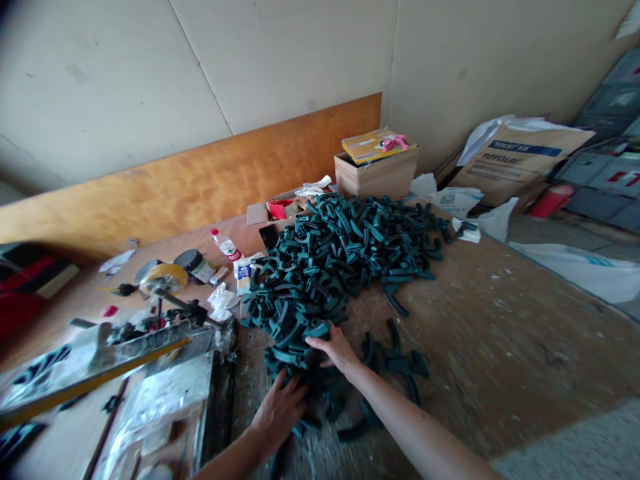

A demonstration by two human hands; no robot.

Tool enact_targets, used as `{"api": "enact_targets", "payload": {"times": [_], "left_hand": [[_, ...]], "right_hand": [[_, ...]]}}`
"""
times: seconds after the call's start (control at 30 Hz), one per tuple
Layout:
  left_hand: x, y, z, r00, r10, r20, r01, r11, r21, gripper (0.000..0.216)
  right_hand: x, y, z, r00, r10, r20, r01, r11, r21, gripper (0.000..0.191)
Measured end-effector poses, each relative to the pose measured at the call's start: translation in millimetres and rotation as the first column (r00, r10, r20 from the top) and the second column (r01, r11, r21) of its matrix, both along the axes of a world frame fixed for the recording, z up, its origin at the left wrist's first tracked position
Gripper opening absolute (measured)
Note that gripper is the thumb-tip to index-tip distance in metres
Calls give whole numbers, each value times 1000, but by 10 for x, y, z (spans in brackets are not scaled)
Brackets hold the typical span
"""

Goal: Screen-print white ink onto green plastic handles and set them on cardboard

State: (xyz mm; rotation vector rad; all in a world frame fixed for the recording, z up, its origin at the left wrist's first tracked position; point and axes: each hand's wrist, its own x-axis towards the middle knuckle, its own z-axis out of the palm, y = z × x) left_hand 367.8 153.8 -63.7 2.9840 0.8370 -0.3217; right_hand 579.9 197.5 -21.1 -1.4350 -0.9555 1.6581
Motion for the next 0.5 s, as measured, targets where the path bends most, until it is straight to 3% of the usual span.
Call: {"api": "enact_targets", "payload": {"times": [0.07, 0.17, 0.23, 0.3, 0.33, 0.4, 0.43, 0.5], "left_hand": [[-112, -27, 43, 999, 28, -23, -29, 999, -27, 25], [-221, -73, 208, 998, 59, -11, -60, 997, -56, 24], [-255, -138, 355, 995, 102, -10, -103, 991, -83, 22], [-232, -251, 493, 981, 191, -48, -195, 975, -106, 21], [-186, -323, 546, 968, 240, -66, -246, 962, -114, 20], [-6, -472, 603, 952, 304, -44, -307, 943, -129, 18], [128, -536, 601, 955, 298, 8, -294, 945, -141, 17], [457, -612, 535, 970, 179, 162, -155, 977, -148, 17]], "right_hand": [[-155, -56, 23, 984, 82, 157, -94, 993, 73, 65], [-239, -140, 58, 878, 174, 446, -285, 938, 196, 76], [-118, -210, 79, 801, 235, 551, -416, 880, 230, 81], [183, -292, 76, 761, 244, 602, -468, 849, 247, 69], [394, -335, 54, 756, 192, 626, -445, 851, 277, 57], [880, -417, -52, 737, -46, 674, -306, 867, 393, 37], [1120, -455, -139, 700, -199, 686, -213, 859, 466, 37], [1500, -525, -368, 576, -438, 690, -34, 831, 555, 44]]}}
